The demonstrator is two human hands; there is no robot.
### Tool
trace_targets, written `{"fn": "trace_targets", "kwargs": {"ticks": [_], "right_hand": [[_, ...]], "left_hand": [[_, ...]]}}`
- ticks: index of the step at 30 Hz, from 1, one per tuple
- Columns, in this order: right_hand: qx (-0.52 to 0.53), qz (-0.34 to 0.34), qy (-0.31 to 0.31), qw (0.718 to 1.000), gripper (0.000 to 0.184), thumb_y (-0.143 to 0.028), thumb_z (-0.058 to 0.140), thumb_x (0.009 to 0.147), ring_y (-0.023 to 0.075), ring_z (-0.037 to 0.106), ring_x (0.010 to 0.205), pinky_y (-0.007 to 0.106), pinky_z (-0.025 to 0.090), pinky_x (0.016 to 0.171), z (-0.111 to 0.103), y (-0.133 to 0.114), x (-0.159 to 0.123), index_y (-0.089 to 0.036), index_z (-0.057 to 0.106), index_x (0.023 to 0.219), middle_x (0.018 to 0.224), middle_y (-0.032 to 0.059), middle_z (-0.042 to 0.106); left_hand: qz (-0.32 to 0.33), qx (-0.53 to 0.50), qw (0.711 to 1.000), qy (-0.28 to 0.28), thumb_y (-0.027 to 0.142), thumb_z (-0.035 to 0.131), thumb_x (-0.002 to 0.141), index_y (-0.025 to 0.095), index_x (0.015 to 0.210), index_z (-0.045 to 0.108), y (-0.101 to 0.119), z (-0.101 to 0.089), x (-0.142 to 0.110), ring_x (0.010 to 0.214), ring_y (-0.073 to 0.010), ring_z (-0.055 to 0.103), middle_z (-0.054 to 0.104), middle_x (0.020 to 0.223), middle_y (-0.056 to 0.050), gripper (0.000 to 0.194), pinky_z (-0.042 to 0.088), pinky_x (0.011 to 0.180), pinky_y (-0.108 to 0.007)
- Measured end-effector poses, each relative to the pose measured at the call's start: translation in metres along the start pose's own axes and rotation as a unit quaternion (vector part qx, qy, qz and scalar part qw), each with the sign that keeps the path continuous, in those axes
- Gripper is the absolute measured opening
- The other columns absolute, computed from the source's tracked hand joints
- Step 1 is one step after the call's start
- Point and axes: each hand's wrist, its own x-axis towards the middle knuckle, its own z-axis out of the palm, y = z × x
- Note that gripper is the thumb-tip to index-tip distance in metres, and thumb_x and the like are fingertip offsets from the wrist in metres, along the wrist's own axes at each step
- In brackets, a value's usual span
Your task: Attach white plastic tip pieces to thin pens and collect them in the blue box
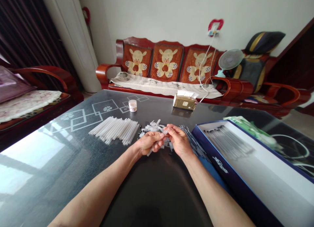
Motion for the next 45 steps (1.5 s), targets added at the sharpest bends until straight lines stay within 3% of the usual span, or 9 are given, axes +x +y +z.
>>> {"fn": "trace_targets", "kwargs": {"ticks": [3, 9, 15, 21, 25, 31, 33, 39, 45], "right_hand": [[0.004, -0.002, -0.007, 1.0, 0.031, -0.037, 0.083, 0.06, 0.0147, 0.063, 0.067, 0.032, 0.054, 0.066, 0.003, -0.005, -0.002, -0.02, 0.071, 0.084, 0.082, 0.0016, 0.073], [0.024, -0.015, 0.016, 0.999, 0.037, -0.043, 0.078, 0.068, 0.0188, 0.067, 0.086, 0.033, 0.054, 0.075, 0.002, 0.006, 0.003, -0.021, 0.068, 0.096, 0.093, 0.0038, 0.074], [-0.011, -0.037, 0.032, 0.999, 0.033, -0.049, 0.072, 0.073, 0.0171, 0.064, 0.083, 0.03, 0.053, 0.071, 0.002, 0.014, 0.002, -0.022, 0.066, 0.091, 0.091, 0.001, 0.07], [-0.009, -0.025, 0.064, 0.998, 0.033, -0.046, 0.079, 0.065, 0.0151, 0.063, 0.073, 0.028, 0.052, 0.067, 0.01, 0.014, -0.003, -0.021, 0.064, 0.081, 0.081, -0.0006, 0.069], [-0.015, -0.028, 0.071, 0.997, 0.031, -0.044, 0.079, 0.065, 0.0149, 0.064, 0.071, 0.029, 0.052, 0.067, 0.009, 0.016, -0.002, -0.02, 0.067, 0.08, 0.08, 0.0009, 0.071], [-0.026, -0.023, 0.078, 0.996, 0.036, -0.044, 0.079, 0.064, 0.0187, 0.067, 0.079, 0.032, 0.053, 0.072, -0.002, 0.014, 0.005, -0.02, 0.07, 0.09, 0.083, 0.0029, 0.074], [-0.018, -0.016, 0.07, 0.997, 0.038, -0.044, 0.079, 0.064, 0.0185, 0.067, 0.082, 0.032, 0.052, 0.074, -0.006, 0.011, 0.008, -0.02, 0.071, 0.093, 0.085, 0.0036, 0.074], [-0.024, -0.016, 0.066, 0.997, 0.039, -0.045, 0.076, 0.067, 0.017, 0.067, 0.082, 0.029, 0.052, 0.071, -0.011, 0.005, 0.012, -0.022, 0.07, 0.098, 0.09, 0.0038, 0.074], [-0.235, -0.131, 0.091, 0.959, 0.035, -0.044, 0.07, 0.072, 0.0177, 0.064, 0.081, 0.031, 0.051, 0.075, -0.014, 0.007, 0.008, -0.024, 0.071, 0.101, 0.095, 0.004, 0.072]], "left_hand": [[-0.002, -0.057, 0.998, -0.019, 0.05, 0.079, 0.062, 0.014, 0.075, 0.057, 0.002, 0.002, -0.001, 0.039, -0.0016, 0.035, 0.049, 0.054, 0.006, 0.044, 0.023, 0.037, -0.015], [0.157, 0.084, 0.978, 0.111, 0.046, 0.066, 0.076, 0.014, 0.076, 0.06, -0.01, 0.004, 0.007, 0.048, -0.0063, 0.047, 0.058, 0.062, 0.001, 0.032, 0.036, 0.046, -0.019], [0.309, 0.365, 0.836, 0.27, 0.03, 0.059, 0.084, 0.018, 0.087, 0.062, -0.02, 0.002, 0.008, 0.063, -0.0111, 0.056, 0.063, 0.073, 0.0, 0.013, 0.045, 0.063, -0.023], [0.362, 0.487, 0.725, 0.327, 0.022, 0.06, 0.084, 0.019, 0.082, 0.059, -0.026, 0.002, 0.01, 0.075, -0.0142, 0.06, 0.063, 0.081, -0.002, 0.004, 0.049, 0.072, -0.026], [0.324, 0.45, 0.769, 0.319, 0.025, 0.064, 0.081, 0.019, 0.079, 0.062, -0.023, 0.005, 0.008, 0.068, -0.0128, 0.06, 0.065, 0.076, -0.001, 0.007, 0.048, 0.067, -0.025], [0.154, 0.198, 0.95, 0.189, 0.038, 0.062, 0.079, 0.016, 0.074, 0.063, -0.013, 0.008, 0.007, 0.046, -0.0091, 0.052, 0.059, 0.055, 0.001, 0.023, 0.039, 0.045, -0.021], [0.092, 0.091, 0.983, 0.129, 0.045, 0.064, 0.076, 0.014, 0.073, 0.061, -0.012, 0.008, 0.008, 0.042, -0.0081, 0.05, 0.059, 0.056, 0.001, 0.031, 0.035, 0.038, -0.02], [0.116, 0.071, 0.982, 0.129, 0.048, 0.068, 0.071, 0.015, 0.068, 0.059, -0.015, 0.006, 0.013, 0.041, -0.0059, 0.047, 0.059, 0.057, 0.001, 0.035, 0.033, 0.037, -0.018], [0.195, 0.117, 0.934, 0.276, 0.047, 0.063, 0.076, 0.016, 0.074, 0.063, -0.016, -0.004, 0.014, 0.045, -0.0073, 0.05, 0.059, 0.057, 0.003, 0.031, 0.038, 0.044, -0.019]]}}
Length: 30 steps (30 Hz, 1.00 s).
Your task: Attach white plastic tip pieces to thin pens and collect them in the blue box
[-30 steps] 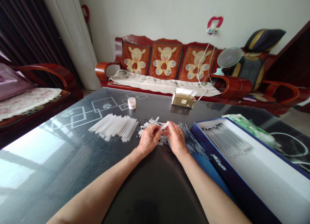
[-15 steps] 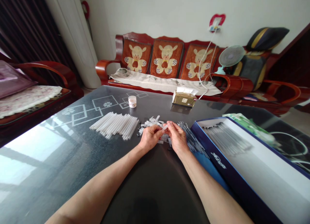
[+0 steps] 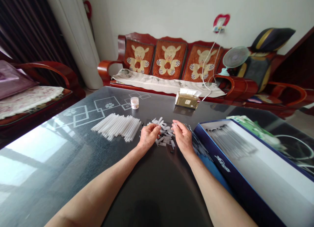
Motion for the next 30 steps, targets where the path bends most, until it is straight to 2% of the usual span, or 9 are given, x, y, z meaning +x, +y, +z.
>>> {"fn": "trace_targets", "kwargs": {"ticks": [4, 8, 13, 17, 21, 25, 27, 30], "right_hand": [[-0.125, -0.092, -0.051, 0.987, 0.029, -0.033, 0.071, 0.072, 0.0181, 0.061, 0.071, 0.033, 0.05, 0.078, 0.001, 0.004, -0.006, -0.028, 0.071, 0.1, 0.084, 0.0019, 0.07], [-0.221, -0.173, -0.125, 0.952, 0.018, -0.032, 0.064, 0.08, 0.0207, 0.063, 0.079, 0.035, 0.05, 0.083, 0.002, 0.009, -0.011, -0.027, 0.071, 0.096, 0.095, 0.0056, 0.068], [-0.285, -0.233, -0.124, 0.922, 0.025, -0.031, 0.058, 0.086, 0.0235, 0.063, 0.094, 0.037, 0.05, 0.087, 0.003, 0.011, -0.013, -0.026, 0.066, 0.109, 0.103, 0.008, 0.065], [-0.301, -0.292, -0.1, 0.902, 0.022, -0.026, 0.052, 0.089, 0.0231, 0.063, 0.095, 0.037, 0.05, 0.087, 0.005, 0.011, -0.016, -0.022, 0.065, 0.107, 0.101, 0.0098, 0.065], [-0.296, -0.318, -0.09, 0.896, 0.019, -0.025, 0.051, 0.09, 0.0224, 0.062, 0.093, 0.036, 0.05, 0.086, 0.006, 0.015, -0.015, -0.021, 0.065, 0.103, 0.098, 0.0093, 0.065], [-0.286, -0.334, -0.078, 0.895, 0.017, -0.024, 0.052, 0.089, 0.0217, 0.063, 0.09, 0.036, 0.051, 0.083, 0.005, 0.017, -0.013, -0.019, 0.065, 0.101, 0.095, 0.0085, 0.066], [-0.281, -0.34, -0.072, 0.895, 0.016, -0.024, 0.053, 0.089, 0.0215, 0.063, 0.088, 0.035, 0.051, 0.082, 0.005, 0.018, -0.012, -0.018, 0.065, 0.099, 0.093, 0.0082, 0.066], [-0.272, -0.341, -0.069, 0.897, 0.015, -0.024, 0.053, 0.088, 0.0211, 0.064, 0.087, 0.035, 0.052, 0.081, 0.005, 0.018, -0.011, -0.018, 0.064, 0.097, 0.093, 0.0078, 0.066]], "left_hand": [[0.064, 0.075, 0.994, 0.052, 0.047, 0.06, 0.08, 0.017, 0.082, 0.066, -0.005, -0.005, 0.001, 0.053, -0.0096, 0.054, 0.061, 0.062, 0.002, 0.031, 0.043, 0.052, -0.02], [0.087, 0.122, 0.987, 0.059, 0.046, 0.057, 0.082, 0.017, 0.085, 0.067, -0.011, -0.007, 0.003, 0.056, -0.0105, 0.056, 0.063, 0.063, 0.001, 0.03, 0.045, 0.057, -0.02], [0.093, 0.131, 0.986, 0.052, 0.045, 0.057, 0.083, 0.017, 0.085, 0.068, -0.011, -0.006, 0.002, 0.057, -0.0106, 0.055, 0.063, 0.064, 0.001, 0.029, 0.044, 0.057, -0.021], [0.109, 0.182, 0.976, 0.052, 0.04, 0.057, 0.084, 0.018, 0.086, 0.068, 0.0, -0.005, -0.005, 0.06, -0.0114, 0.056, 0.063, 0.065, 0.0, 0.025, 0.044, 0.062, -0.022], [0.165, 0.266, 0.948, 0.06, 0.031, 0.058, 0.085, 0.018, 0.084, 0.068, 0.005, -0.004, -0.009, 0.067, -0.0117, 0.058, 0.065, 0.075, -0.002, 0.016, 0.045, 0.067, -0.023], [0.227, 0.343, 0.906, 0.098, 0.027, 0.059, 0.085, 0.019, 0.085, 0.069, 0.001, -0.006, -0.008, 0.071, -0.0119, 0.058, 0.062, 0.076, -0.002, 0.012, 0.046, 0.07, -0.023], [0.231, 0.378, 0.889, 0.112, 0.026, 0.06, 0.085, 0.02, 0.086, 0.07, -0.001, -0.009, -0.006, 0.073, -0.0122, 0.059, 0.062, 0.077, -0.002, 0.012, 0.046, 0.071, -0.022], [0.201, 0.44, 0.866, 0.125, 0.027, 0.059, 0.086, 0.021, 0.087, 0.071, 0.001, -0.015, 0.0, 0.076, -0.0131, 0.061, 0.064, 0.08, -0.003, 0.014, 0.046, 0.07, -0.022]]}}
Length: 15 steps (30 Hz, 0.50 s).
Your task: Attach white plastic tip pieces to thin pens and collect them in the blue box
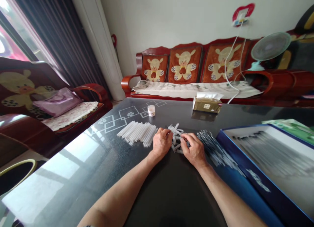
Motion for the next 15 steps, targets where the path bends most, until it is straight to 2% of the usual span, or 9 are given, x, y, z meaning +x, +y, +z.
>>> {"fn": "trace_targets", "kwargs": {"ticks": [3, 5, 8, 11, 15], "right_hand": [[0.009, 0.003, 0.0, 1.0, 0.014, -0.024, 0.053, 0.089, 0.0209, 0.064, 0.086, 0.034, 0.052, 0.08, 0.001, 0.001, 0.0, -0.018, 0.064, 0.096, 0.092, 0.0075, 0.066], [0.012, 0.004, 0.001, 1.0, 0.014, -0.024, 0.053, 0.089, 0.0208, 0.064, 0.086, 0.034, 0.051, 0.08, 0.002, 0.001, 0.0, -0.019, 0.064, 0.096, 0.092, 0.0071, 0.066], [0.013, 0.009, 0.001, 1.0, 0.014, -0.025, 0.052, 0.089, 0.0207, 0.064, 0.085, 0.034, 0.051, 0.08, 0.003, 0.002, -0.001, -0.019, 0.064, 0.095, 0.091, 0.0067, 0.066], [0.016, 0.013, 0.002, 1.0, 0.014, -0.025, 0.052, 0.089, 0.0205, 0.064, 0.084, 0.034, 0.051, 0.079, 0.003, 0.003, -0.002, -0.019, 0.064, 0.094, 0.091, 0.0067, 0.066], [0.021, 0.017, 0.003, 1.0, 0.015, -0.025, 0.051, 0.089, 0.0202, 0.064, 0.084, 0.034, 0.051, 0.079, 0.003, 0.004, -0.002, -0.018, 0.064, 0.094, 0.091, 0.0067, 0.066]], "left_hand": [[-0.033, 0.087, 0.995, -0.04, 0.029, 0.056, 0.088, 0.021, 0.088, 0.072, -0.009, -0.013, 0.015, 0.074, -0.0137, 0.061, 0.067, 0.083, -0.004, 0.019, 0.045, 0.069, -0.024], [-0.05, 0.132, 0.989, -0.055, 0.031, 0.053, 0.09, 0.019, 0.089, 0.073, -0.022, -0.028, 0.03, 0.075, -0.0145, 0.061, 0.067, 0.085, -0.006, 0.023, 0.044, 0.069, -0.025], [-0.084, 0.181, 0.978, -0.054, 0.032, 0.05, 0.09, 0.016, 0.094, 0.072, -0.05, -0.058, 0.054, 0.081, -0.017, 0.061, 0.068, 0.095, -0.009, 0.027, 0.044, 0.073, -0.027], [-0.161, 0.251, 0.95, -0.087, 0.032, 0.051, 0.088, 0.019, 0.094, 0.073, -0.082, -0.085, 0.074, 0.087, -0.0208, 0.063, 0.07, 0.095, -0.009, 0.027, 0.045, 0.074, -0.028], [-0.214, 0.275, 0.93, -0.118, 0.031, 0.052, 0.082, 0.022, 0.087, 0.075, -0.113, -0.103, 0.086, 0.088, -0.0241, 0.066, 0.073, 0.09, -0.008, 0.025, 0.047, 0.071, -0.03]]}}
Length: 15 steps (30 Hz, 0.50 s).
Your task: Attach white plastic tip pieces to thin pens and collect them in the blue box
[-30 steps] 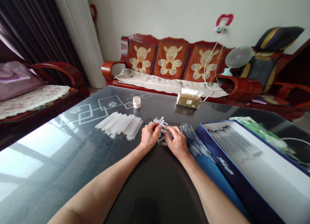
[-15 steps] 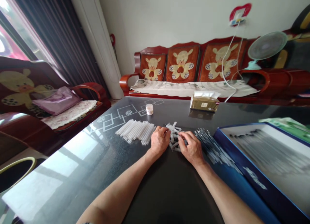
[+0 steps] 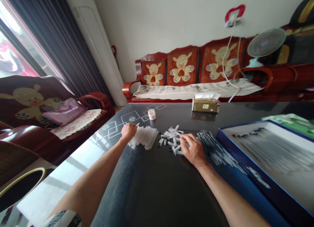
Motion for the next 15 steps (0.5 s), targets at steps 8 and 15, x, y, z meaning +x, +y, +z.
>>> {"fn": "trace_targets", "kwargs": {"ticks": [8, 15], "right_hand": [[0.007, 0.014, 0.002, 1.0, 0.016, -0.024, 0.05, 0.089, 0.0193, 0.064, 0.084, 0.032, 0.052, 0.078, 0.0, -0.001, 0.001, -0.019, 0.064, 0.094, 0.091, 0.0062, 0.066], [0.012, 0.022, 0.002, 1.0, 0.015, -0.024, 0.05, 0.089, 0.0189, 0.063, 0.083, 0.032, 0.051, 0.077, 0.0, -0.002, 0.001, -0.019, 0.064, 0.093, 0.09, 0.0062, 0.065]], "left_hand": [[-0.017, 0.007, 1.0, -0.018, 0.037, 0.054, 0.08, 0.023, 0.083, 0.075, -0.009, 0.003, 0.005, 0.09, -0.0257, 0.066, 0.073, 0.087, -0.007, 0.025, 0.048, 0.073, -0.031], [0.062, -0.022, 0.996, 0.065, 0.03, 0.047, 0.089, 0.018, 0.092, 0.073, 0.025, -0.005, -0.022, 0.084, -0.022, 0.062, 0.07, 0.09, -0.01, 0.029, 0.044, 0.074, -0.032]]}}
